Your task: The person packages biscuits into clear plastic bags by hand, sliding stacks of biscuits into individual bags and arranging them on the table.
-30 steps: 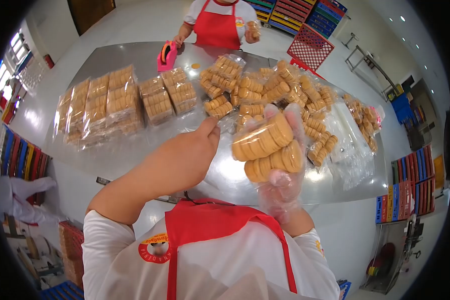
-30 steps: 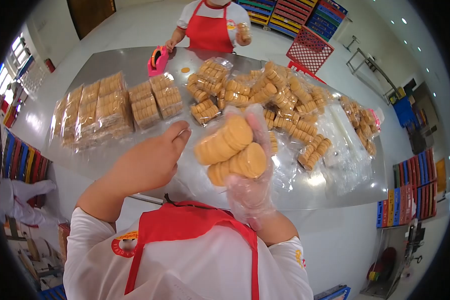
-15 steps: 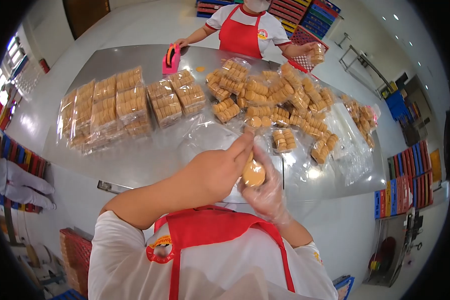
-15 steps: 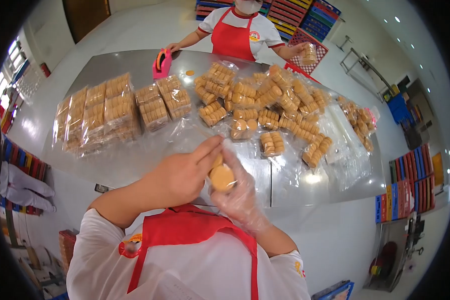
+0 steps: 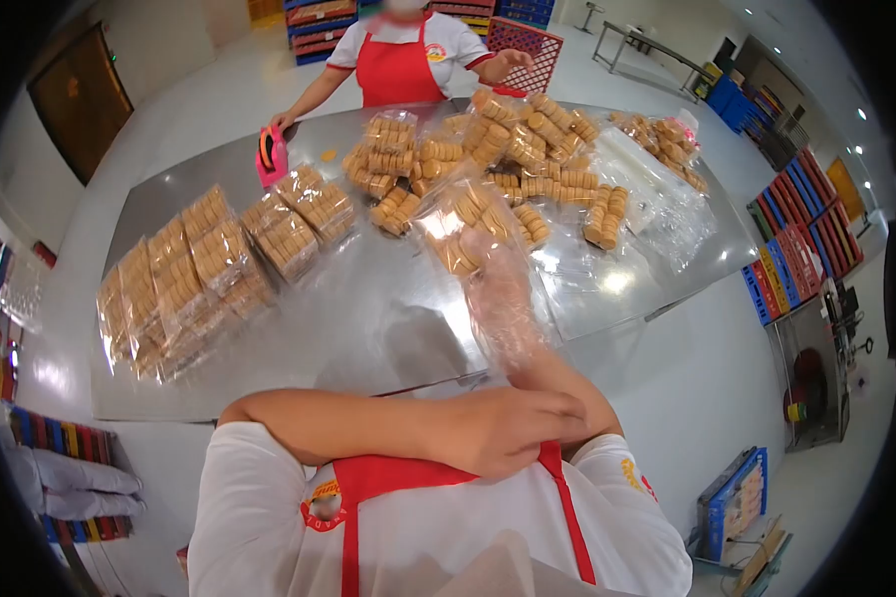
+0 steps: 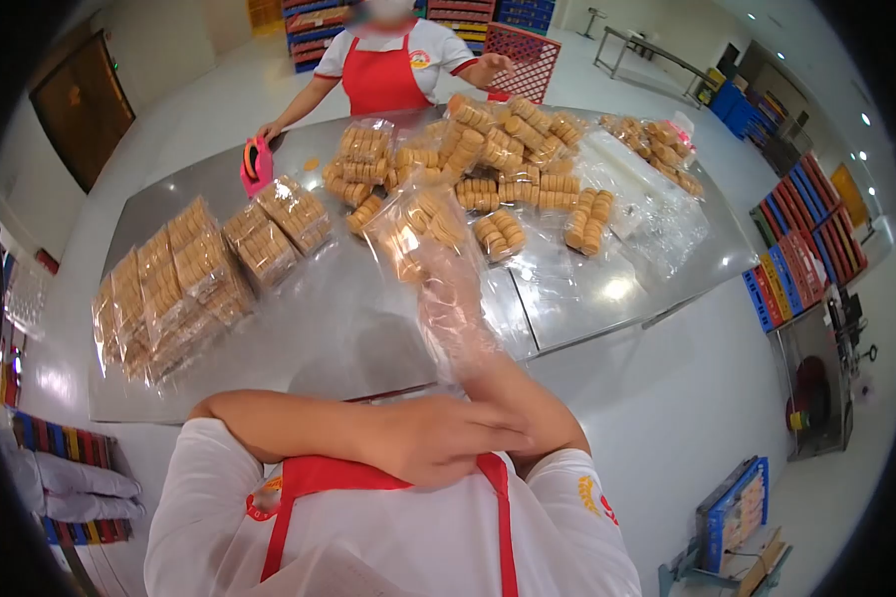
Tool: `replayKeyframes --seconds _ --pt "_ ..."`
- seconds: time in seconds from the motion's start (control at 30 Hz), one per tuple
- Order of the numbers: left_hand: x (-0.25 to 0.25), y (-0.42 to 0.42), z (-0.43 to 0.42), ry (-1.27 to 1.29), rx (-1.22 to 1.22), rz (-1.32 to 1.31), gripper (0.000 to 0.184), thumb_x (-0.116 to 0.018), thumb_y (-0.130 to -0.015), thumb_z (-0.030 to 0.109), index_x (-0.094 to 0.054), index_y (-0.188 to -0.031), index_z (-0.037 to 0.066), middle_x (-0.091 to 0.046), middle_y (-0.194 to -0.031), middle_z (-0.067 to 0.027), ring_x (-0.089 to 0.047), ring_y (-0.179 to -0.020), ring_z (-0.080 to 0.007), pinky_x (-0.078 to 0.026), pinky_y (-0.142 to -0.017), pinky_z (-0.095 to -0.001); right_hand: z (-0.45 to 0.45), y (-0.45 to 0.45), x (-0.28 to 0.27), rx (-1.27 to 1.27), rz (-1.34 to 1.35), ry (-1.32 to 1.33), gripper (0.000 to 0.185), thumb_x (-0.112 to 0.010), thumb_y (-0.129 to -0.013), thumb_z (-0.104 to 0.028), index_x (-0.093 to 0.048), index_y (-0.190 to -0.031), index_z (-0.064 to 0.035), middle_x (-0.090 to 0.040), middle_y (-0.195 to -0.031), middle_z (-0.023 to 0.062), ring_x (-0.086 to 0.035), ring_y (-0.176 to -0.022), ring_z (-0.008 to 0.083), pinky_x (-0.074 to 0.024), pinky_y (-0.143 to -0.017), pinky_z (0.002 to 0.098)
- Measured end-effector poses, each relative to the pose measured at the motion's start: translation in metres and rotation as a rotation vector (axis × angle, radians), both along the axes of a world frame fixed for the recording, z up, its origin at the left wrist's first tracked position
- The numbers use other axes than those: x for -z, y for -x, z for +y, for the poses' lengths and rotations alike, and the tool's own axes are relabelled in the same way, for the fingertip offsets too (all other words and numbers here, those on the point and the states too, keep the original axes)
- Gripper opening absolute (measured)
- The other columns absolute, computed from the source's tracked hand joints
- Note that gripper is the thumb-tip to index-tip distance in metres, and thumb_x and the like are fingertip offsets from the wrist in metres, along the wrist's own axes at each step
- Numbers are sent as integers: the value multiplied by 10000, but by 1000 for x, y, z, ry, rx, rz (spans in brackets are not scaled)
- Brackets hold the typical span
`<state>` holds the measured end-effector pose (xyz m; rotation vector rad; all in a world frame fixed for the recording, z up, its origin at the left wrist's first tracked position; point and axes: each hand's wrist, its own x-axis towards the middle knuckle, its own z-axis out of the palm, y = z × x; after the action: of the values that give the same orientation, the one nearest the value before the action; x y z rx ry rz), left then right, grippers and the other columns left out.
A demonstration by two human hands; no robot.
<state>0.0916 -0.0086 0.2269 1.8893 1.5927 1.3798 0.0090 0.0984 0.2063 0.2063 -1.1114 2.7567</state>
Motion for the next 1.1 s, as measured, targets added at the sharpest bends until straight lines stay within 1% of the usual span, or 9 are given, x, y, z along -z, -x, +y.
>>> replayKeyframes --seconds 0.07,0.2,0.3,0.4,0.57,0.67,0.77,0.97,1.1 --pt "-25 7 -34 -123 -161 -92 283 -610 -813 -29 -640 -1091 14 -545 -1297 -156 -622 -998 -320 -521 -883 -416 1 14 6 177 183 -172 826 -697 -819 -13 -263 -1522 -12 -463 -1416 127 -489 -1289 219 -426 -1082 359" --pt "-94 5 -100 -427 -340 -256 172 -668 -804 0 -669 -968 52 -557 -1221 -103 -597 -996 -267 -507 -860 -376 -10 13 -2 233 333 -394 863 -714 -803 -14 -254 -1534 -22 -445 -1434 92 -467 -1300 190 -395 -1097 349" --pt "-127 -12 -130 -639 -226 -391 115 -697 -803 27 -678 -905 78 -560 -1161 -68 -573 -1005 -233 -486 -846 -338 -26 3 -16 212 316 -404 872 -703 -793 14 -253 -1539 -30 -446 -1434 83 -467 -1300 181 -383 -1099 342" --pt "-149 -33 -136 -676 -91 -564 74 -725 -802 54 -687 -841 103 -563 -1100 -33 -550 -1014 -198 -466 -833 -300 -38 -3 -5 152 284 -336 860 -666 -785 61 -267 -1539 -45 -449 -1437 83 -468 -1313 187 -374 -1107 343" --pt "-166 -66 -135 -625 -17 -795 105 -774 -799 99 -703 -736 145 -569 -1000 26 -510 -1029 -141 -433 -811 -236 -46 -7 5 124 282 -325 921 -800 -740 -41 -311 -1520 -21 -490 -1417 100 -495 -1293 209 -411 -1090 358" --pt "-141 -70 -137 -790 44 -744 159 -769 -798 85 -664 -685 123 -563 -934 10 -512 -990 -123 -427 -787 -229 -42 -9 5 117 272 -354 942 -836 -734 -85 -315 -1516 -20 -492 -1417 100 -495 -1294 210 -413 -1089 363" --pt "-201 -96 -143 -405 -406 -731 266 -741 -810 45 -570 -627 136 -528 -789 42 -514 -888 -80 -406 -744 -212 -35 -10 6 129 283 -369 937 -836 -738 -92 -317 -1515 -21 -492 -1419 101 -496 -1296 213 -419 -1083 365" --pt "-164 -73 -161 -810 -49 -436 236 -664 -809 -16 -537 -663 119 -505 -751 2 -484 -758 -128 -402 -672 -235 -16 -15 21 97 255 -304 877 -766 -766 -22 -311 -1515 -24 -444 -1459 106 -468 -1333 220 -396 -1103 359" --pt "-130 -63 -188 -983 -81 -341 227 -613 -808 -56 -514 -687 108 -491 -725 -24 -464 -672 -160 -400 -624 -250 -1 -23 13 55 175 -274 828 -712 -773 31 -330 -1505 -24 -418 -1482 103 -456 -1345 213 -403 -1097 343"
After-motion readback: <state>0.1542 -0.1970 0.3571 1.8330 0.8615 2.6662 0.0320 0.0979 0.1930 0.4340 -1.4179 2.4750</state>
